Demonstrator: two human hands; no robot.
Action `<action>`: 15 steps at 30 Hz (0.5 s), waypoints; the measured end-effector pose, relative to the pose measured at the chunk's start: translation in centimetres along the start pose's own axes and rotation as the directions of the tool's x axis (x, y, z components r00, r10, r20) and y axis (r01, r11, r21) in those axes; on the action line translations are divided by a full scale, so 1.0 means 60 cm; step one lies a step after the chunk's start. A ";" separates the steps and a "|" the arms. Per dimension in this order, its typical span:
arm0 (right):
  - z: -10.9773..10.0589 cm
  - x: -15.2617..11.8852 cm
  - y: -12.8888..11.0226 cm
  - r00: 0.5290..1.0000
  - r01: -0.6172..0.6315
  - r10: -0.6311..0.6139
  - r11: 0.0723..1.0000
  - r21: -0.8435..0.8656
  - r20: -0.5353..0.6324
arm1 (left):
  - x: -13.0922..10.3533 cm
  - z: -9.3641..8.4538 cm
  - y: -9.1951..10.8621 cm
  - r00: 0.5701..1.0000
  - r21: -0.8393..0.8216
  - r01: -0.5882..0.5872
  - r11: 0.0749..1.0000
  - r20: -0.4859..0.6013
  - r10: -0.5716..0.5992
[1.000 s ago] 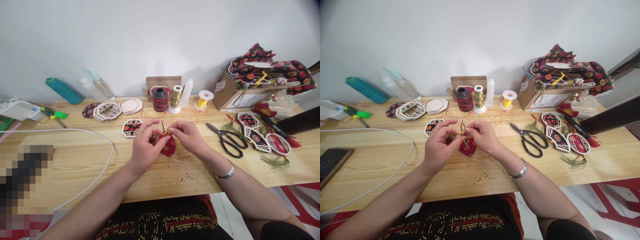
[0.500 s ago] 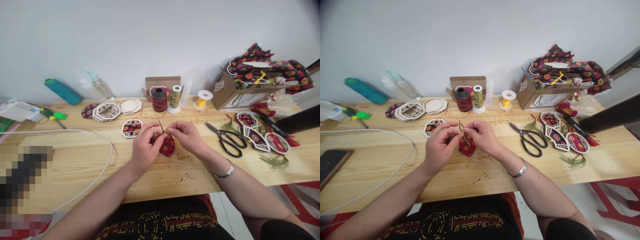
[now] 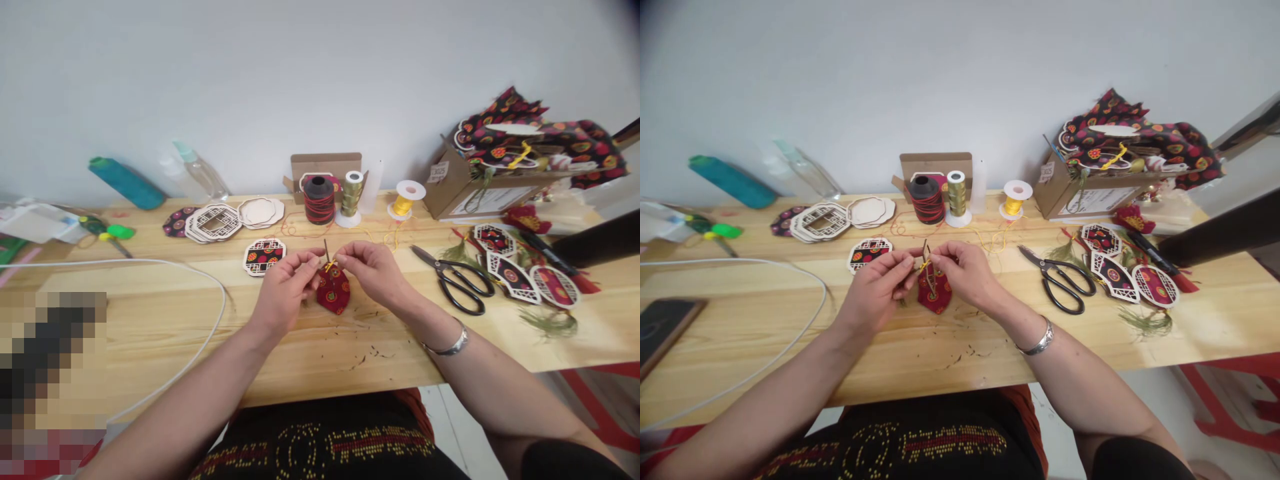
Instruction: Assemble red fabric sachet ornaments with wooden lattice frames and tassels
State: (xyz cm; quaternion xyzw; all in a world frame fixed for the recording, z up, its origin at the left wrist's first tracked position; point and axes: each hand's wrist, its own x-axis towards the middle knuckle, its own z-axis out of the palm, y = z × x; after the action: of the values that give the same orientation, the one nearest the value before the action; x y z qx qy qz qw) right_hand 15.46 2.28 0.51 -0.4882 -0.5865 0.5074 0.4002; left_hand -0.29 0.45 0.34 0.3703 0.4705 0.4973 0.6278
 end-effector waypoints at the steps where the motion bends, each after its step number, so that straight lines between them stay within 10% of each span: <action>1: -0.001 0.000 0.001 1.000 0.009 -0.009 1.000 -0.007 -0.002 | 0.001 0.001 0.002 1.000 -0.057 0.023 0.998 0.005 -0.023; 15: -0.002 0.001 0.001 1.000 0.008 -0.009 0.999 -0.044 -0.020 | 0.000 0.003 -0.006 0.999 -0.072 0.001 0.997 -0.034 -0.003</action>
State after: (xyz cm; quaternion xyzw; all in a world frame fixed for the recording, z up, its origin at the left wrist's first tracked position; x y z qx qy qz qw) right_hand 15.60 2.37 0.48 -0.4995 -0.5954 0.4878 0.3975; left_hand 0.00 0.36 0.06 0.3384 0.4632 0.5196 0.6332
